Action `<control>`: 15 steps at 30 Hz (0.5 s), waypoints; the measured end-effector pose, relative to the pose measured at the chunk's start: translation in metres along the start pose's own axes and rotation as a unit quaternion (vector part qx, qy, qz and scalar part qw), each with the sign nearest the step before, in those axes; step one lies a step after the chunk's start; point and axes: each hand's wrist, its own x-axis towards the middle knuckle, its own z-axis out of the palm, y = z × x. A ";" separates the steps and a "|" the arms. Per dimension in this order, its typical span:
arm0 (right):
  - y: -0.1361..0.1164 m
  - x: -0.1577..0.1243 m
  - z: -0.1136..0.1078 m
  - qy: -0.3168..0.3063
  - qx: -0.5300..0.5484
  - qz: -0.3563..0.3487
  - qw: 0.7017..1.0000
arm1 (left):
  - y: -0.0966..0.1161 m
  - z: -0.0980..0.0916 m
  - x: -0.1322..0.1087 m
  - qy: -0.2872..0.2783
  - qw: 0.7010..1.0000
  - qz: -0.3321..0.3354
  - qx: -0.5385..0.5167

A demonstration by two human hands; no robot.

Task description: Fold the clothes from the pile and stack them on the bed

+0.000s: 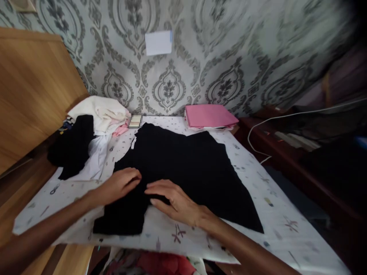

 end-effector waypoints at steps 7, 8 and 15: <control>0.066 -0.064 -0.020 0.076 -0.290 0.100 0.949 | -0.050 0.056 -0.008 0.097 0.987 -0.024 0.124; 0.073 -0.076 -0.025 0.097 -0.299 0.107 0.943 | -0.064 0.055 -0.013 0.117 0.984 -0.038 0.131; 0.124 -0.064 -0.130 0.263 -0.301 0.169 0.901 | -0.094 -0.018 0.067 0.217 0.971 -0.033 0.094</control>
